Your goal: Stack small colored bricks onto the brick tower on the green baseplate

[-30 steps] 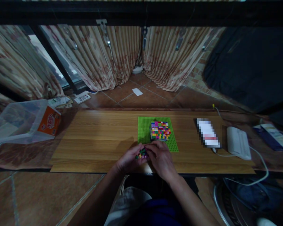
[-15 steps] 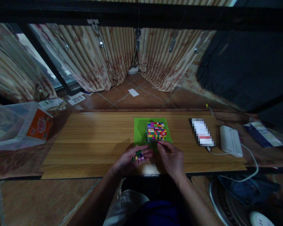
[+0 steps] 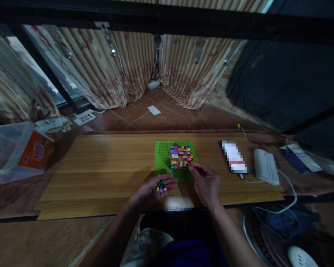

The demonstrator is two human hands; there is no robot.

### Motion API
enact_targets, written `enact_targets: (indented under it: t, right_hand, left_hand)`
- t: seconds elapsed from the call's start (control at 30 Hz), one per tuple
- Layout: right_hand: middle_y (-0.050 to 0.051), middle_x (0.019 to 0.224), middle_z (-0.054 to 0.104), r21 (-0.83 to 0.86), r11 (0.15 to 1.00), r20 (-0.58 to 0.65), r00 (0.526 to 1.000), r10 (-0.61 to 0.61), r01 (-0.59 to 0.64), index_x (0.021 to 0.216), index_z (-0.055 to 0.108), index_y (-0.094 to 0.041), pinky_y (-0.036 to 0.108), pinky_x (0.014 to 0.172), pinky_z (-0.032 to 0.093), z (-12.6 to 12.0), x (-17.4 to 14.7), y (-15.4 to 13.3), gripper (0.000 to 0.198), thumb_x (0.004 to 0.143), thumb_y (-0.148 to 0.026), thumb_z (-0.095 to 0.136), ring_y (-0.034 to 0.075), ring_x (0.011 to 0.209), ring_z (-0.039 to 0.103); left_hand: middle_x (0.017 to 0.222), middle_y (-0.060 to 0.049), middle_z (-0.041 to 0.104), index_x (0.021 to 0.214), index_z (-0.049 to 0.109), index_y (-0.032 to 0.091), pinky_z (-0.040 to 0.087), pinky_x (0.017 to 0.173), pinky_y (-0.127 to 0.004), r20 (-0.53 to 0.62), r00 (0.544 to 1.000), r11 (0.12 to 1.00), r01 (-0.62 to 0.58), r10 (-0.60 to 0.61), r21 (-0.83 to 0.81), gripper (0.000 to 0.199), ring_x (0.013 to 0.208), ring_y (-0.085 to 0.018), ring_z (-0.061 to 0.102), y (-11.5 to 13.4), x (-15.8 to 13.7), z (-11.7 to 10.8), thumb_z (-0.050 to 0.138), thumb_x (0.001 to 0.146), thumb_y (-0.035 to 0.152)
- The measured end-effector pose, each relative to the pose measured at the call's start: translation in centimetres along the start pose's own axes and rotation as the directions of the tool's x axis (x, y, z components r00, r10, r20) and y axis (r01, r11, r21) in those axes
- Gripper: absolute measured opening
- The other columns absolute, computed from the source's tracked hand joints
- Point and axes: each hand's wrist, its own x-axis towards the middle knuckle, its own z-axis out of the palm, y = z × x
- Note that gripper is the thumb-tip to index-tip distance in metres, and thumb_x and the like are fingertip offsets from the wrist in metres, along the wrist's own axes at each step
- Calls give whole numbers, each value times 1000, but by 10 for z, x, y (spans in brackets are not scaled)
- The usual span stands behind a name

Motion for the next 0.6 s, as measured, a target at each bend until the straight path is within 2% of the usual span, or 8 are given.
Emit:
enact_targets:
  t: [0.23, 0.37, 0.6]
  right_hand:
    - [8, 92, 69, -131, 982, 41, 991, -130, 135, 92, 71, -17, 34, 75, 51, -1, 2, -2, 22, 83, -33, 58, 19, 84, 65]
    - [9, 91, 69, -235, 951, 61, 979, -193, 202, 94, 70, -17, 32, 70, 51, 2, 1, -6, 24, 86, -33, 53, 19, 79, 64]
    - [7, 85, 70, -401, 891, 14, 974, -225, 212, 89, 69, -17, 31, 64, 48, 11, 3, -11, 22, 84, -32, 53, 17, 67, 61]
  left_hand:
    - [118, -18, 63, 114, 62, 10, 35, 102, -41, 8, 1000, 1000, -2, 2, -8, 36, 107, -25, 60, 0, 1, 0, 55, 87, 33]
    - [119, -18, 62, 116, 61, 10, 35, 102, -41, 15, 1000, 1000, 2, -2, -3, 37, 110, -26, 59, 0, 1, -2, 54, 88, 33]
    - [118, -17, 63, 116, 61, 10, 34, 103, -41, 55, 998, 1000, -20, 21, -17, 35, 110, -25, 59, -2, 2, -5, 52, 89, 31]
